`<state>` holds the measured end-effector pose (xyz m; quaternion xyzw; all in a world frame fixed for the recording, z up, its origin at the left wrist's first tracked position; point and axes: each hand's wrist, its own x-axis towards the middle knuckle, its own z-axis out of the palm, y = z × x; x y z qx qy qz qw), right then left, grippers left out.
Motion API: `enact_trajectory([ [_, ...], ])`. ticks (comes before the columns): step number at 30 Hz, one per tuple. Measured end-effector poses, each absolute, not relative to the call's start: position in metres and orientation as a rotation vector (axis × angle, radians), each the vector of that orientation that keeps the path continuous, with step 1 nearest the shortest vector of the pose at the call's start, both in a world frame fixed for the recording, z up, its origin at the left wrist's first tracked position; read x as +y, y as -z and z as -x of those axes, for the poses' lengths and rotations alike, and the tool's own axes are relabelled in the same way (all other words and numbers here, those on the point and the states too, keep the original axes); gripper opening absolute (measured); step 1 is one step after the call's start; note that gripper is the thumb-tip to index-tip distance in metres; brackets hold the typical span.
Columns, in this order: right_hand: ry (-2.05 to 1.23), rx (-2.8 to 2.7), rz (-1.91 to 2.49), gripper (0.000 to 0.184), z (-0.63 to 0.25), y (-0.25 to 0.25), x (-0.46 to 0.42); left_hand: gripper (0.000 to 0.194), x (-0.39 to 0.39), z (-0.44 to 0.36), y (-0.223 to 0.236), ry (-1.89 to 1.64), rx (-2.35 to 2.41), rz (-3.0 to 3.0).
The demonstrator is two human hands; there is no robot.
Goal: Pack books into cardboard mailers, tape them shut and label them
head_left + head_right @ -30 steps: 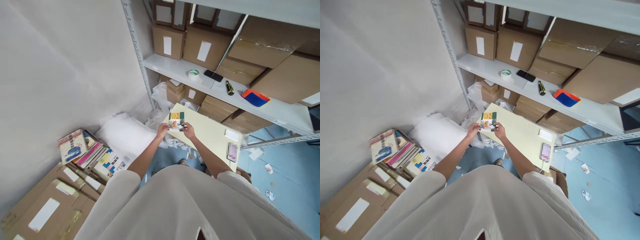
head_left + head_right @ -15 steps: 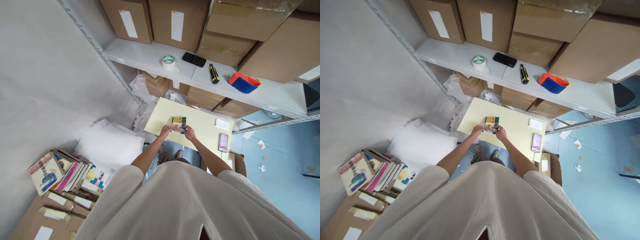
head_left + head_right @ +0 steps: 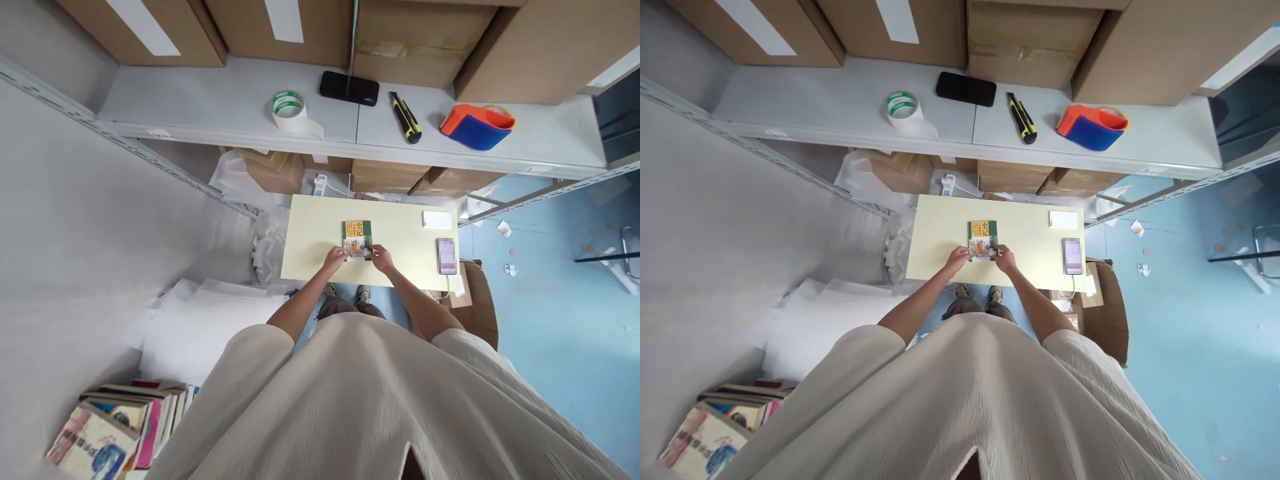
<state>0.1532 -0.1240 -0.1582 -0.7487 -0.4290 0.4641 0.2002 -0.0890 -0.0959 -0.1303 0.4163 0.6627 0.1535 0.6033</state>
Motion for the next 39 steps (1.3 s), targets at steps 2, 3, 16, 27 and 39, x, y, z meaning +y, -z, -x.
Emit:
enact_trajectory([
  [2, -1.280, -1.104, 2.144, 0.039, -0.152, 0.160, -0.125, 0.036, -0.091, 0.091, 0.134, -0.332, 1.515, -1.055],
  [3, -1.273, -1.061, 2.166, 0.037, -0.152, 0.161, -0.125, 0.037, -0.089, 0.091, 0.135, -0.322, 1.498, -1.101],
  [16, -1.306, -0.899, 2.185, 0.042, -0.153, 0.175, -0.114, 0.056, -0.091, 0.080, 0.132, 0.002, 1.370, -1.467],
  [27, -1.404, -0.892, 2.173, 0.029, -0.146, 0.172, -0.103, 0.068, -0.094, 0.081, 0.136, -0.021, 1.325, -1.535],
  [39, -1.292, -0.963, 2.313, 0.028, -0.141, 0.163, -0.095, 0.069, -0.091, 0.086, 0.139, -0.129, 1.328, -1.371],
])
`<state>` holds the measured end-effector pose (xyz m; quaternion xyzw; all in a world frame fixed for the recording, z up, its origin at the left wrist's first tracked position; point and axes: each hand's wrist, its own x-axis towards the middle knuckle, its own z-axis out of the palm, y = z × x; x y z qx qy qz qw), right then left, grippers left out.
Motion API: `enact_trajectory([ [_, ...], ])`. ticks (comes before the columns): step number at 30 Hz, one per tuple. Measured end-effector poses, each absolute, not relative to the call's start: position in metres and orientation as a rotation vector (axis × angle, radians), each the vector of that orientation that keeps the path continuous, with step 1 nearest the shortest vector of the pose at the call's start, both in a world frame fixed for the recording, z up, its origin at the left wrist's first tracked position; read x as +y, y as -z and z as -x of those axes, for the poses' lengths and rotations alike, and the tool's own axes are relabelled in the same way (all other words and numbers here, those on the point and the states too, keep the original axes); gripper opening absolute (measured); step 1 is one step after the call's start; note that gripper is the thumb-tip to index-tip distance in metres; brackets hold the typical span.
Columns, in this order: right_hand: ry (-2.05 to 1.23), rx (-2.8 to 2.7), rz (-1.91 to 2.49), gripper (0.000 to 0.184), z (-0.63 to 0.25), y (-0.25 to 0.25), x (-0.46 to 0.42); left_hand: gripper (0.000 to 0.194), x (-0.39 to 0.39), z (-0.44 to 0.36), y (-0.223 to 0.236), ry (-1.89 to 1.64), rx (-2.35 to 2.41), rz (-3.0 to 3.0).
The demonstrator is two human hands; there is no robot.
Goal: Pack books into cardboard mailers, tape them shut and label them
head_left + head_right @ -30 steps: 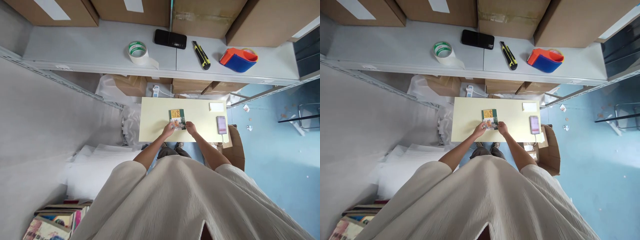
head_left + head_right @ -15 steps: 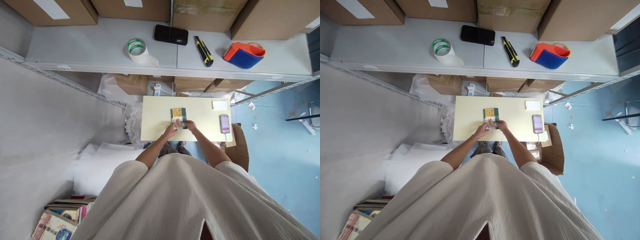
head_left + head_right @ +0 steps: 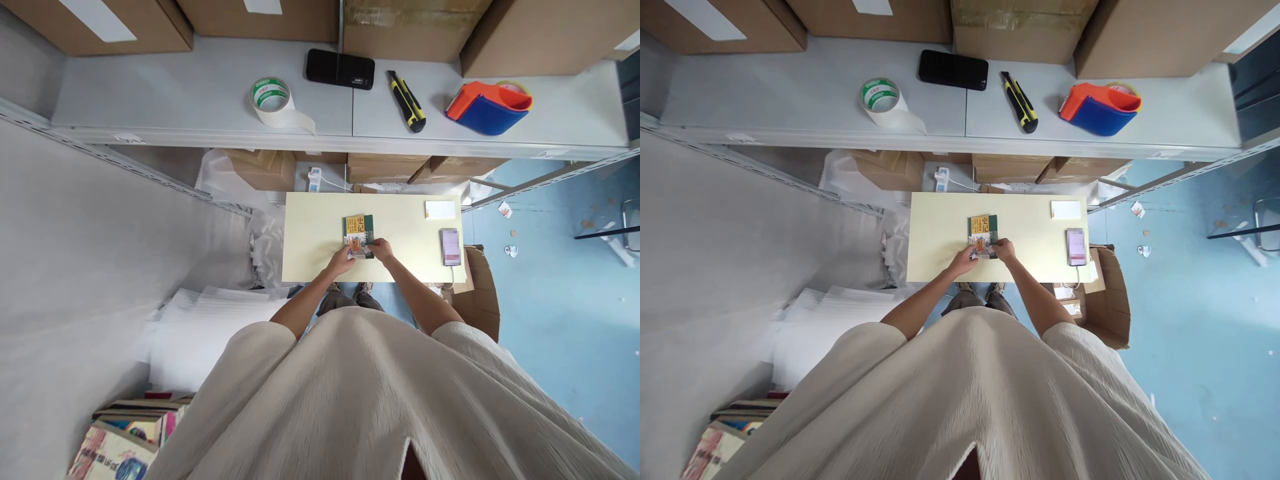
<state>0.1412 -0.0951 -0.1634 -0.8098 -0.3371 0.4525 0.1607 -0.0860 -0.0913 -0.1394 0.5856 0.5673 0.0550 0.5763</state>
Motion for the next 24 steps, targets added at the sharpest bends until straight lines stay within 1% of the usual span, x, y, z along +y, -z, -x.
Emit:
enact_trajectory([
  [3, -1.212, -0.988, 2.334, 0.027, -0.146, 0.149, -0.093, 0.063, -0.085, 0.079, 0.142, -0.191, 1.304, -1.279],
  [8, -1.109, -1.140, 2.243, 0.019, -0.143, 0.121, -0.091, 0.044, -0.069, 0.054, 0.131, -0.417, 1.253, -1.218],
  [11, -1.179, -1.229, 2.073, 0.016, -0.124, 0.117, -0.094, 0.038, -0.064, 0.054, 0.118, -0.517, 1.302, -1.160],
  [14, -1.354, -1.266, 1.924, 0.017, -0.103, 0.122, -0.098, 0.043, -0.065, 0.073, 0.111, -0.536, 1.417, -1.097],
  [16, -1.422, -1.272, 1.914, 0.014, -0.094, 0.129, -0.101, 0.048, -0.067, 0.090, 0.111, -0.552, 1.492, -1.071],
  [19, -1.455, -1.261, 2.005, 0.011, -0.090, 0.141, -0.105, 0.055, -0.065, 0.111, 0.114, -0.527, 1.580, -1.030],
  [24, -1.459, -1.197, 2.115, 0.018, -0.093, 0.158, -0.111, 0.072, -0.054, 0.126, 0.127, -0.517, 1.563, -0.957],
])
